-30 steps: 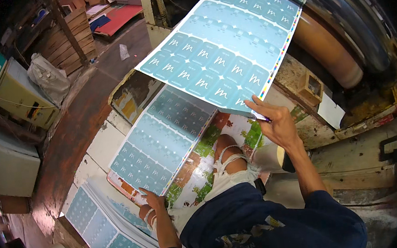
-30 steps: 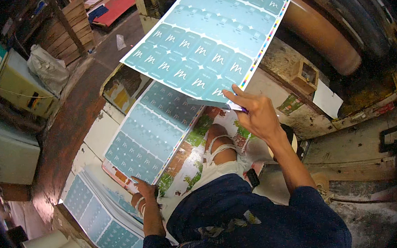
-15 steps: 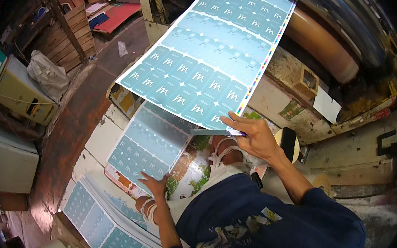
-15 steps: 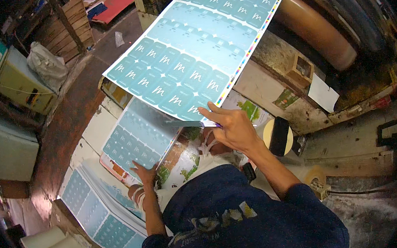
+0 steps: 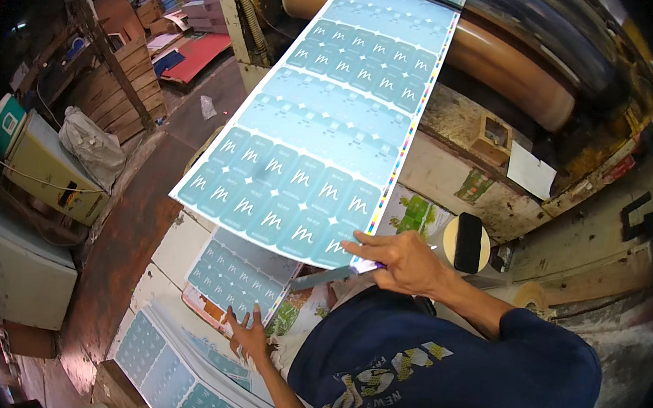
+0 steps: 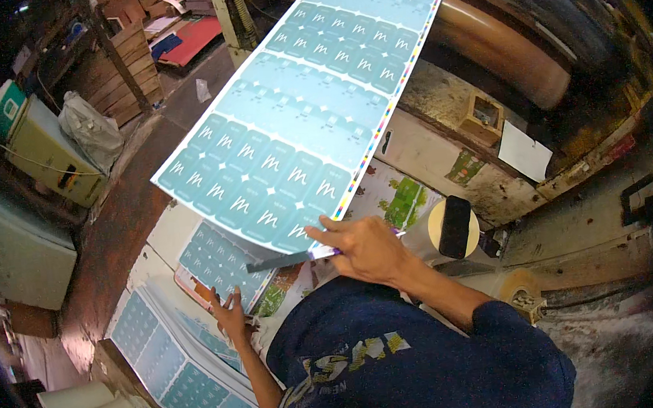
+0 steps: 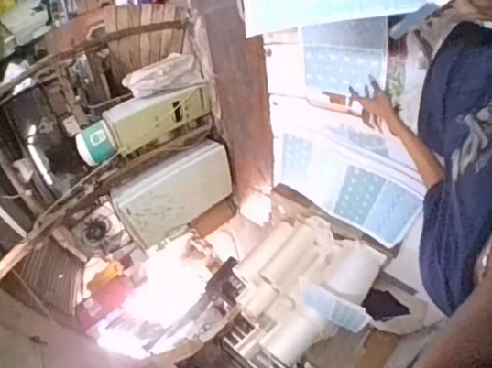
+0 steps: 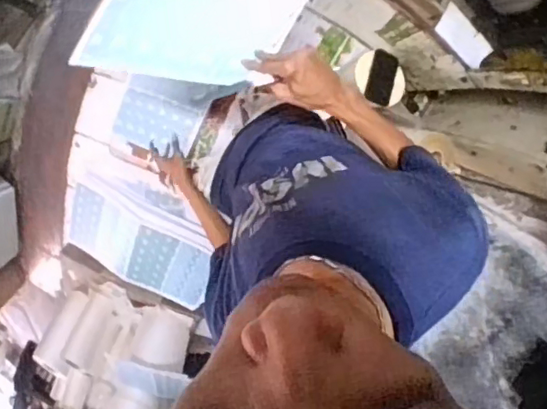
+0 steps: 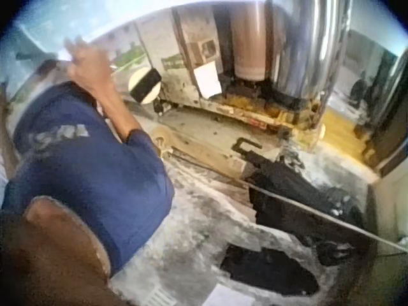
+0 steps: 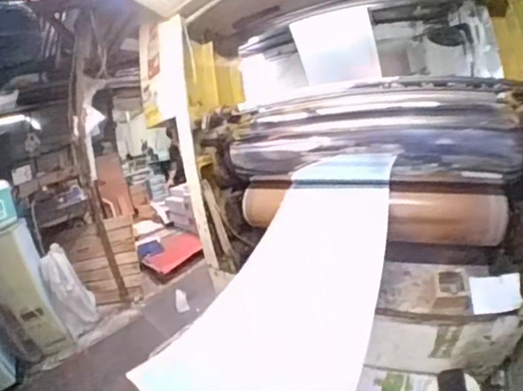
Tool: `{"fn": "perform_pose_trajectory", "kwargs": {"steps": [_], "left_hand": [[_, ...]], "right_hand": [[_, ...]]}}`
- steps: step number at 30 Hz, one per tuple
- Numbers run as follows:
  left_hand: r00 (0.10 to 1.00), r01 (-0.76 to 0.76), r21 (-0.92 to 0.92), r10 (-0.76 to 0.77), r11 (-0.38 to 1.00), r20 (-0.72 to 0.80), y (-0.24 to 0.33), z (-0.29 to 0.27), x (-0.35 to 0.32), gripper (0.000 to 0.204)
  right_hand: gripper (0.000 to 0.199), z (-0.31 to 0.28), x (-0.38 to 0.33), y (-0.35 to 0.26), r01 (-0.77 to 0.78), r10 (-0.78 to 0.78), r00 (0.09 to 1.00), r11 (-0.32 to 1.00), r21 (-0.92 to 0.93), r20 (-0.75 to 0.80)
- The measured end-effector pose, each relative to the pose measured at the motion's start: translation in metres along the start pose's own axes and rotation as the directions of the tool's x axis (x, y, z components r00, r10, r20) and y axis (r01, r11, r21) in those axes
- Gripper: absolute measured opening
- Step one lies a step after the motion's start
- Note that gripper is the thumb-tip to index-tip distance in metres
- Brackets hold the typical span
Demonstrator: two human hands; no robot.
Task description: The person cuts sections of a long printed paper roll using a small utility blade by hand, placing the cut sheets into a stack on the floor.
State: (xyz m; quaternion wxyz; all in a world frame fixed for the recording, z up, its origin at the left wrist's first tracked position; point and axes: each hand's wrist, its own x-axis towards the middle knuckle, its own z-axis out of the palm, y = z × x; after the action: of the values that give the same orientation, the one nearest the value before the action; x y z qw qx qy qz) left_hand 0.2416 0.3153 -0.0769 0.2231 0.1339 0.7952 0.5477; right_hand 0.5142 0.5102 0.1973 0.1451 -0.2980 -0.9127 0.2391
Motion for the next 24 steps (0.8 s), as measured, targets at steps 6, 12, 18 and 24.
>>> {"fn": "perform_pose_trajectory", "kwargs": {"steps": [6,12,18,24], "left_hand": [[0.969,-0.04,-0.188,0.085,0.981,0.234,0.102,0.001,-0.001,0.057],[0.775,0.564,-0.757,0.104,0.331,0.623,0.232,0.016,-0.02,0.06],[0.908,0.258,-0.404,-0.077,0.877,0.413,0.235,0.028,-0.024,0.05],[0.979,0.104,-0.423,-0.019,0.9,0.201,0.19,-0.003,-0.036,0.057]], "right_hand": [[0.055,-0.005,0.003,-0.002,0.107,-0.107,0.993,0.994,0.002,0.058],[0.046,0.026,0.023,-0.018,0.178,-0.172,0.978,0.983,-0.037,0.119],[0.04,0.018,0.031,-0.002,0.195,-0.239,0.915,0.967,0.163,0.324],[0.017,-0.064,0.053,0.079,-0.321,0.033,0.93,0.563,0.762,0.367]]}}
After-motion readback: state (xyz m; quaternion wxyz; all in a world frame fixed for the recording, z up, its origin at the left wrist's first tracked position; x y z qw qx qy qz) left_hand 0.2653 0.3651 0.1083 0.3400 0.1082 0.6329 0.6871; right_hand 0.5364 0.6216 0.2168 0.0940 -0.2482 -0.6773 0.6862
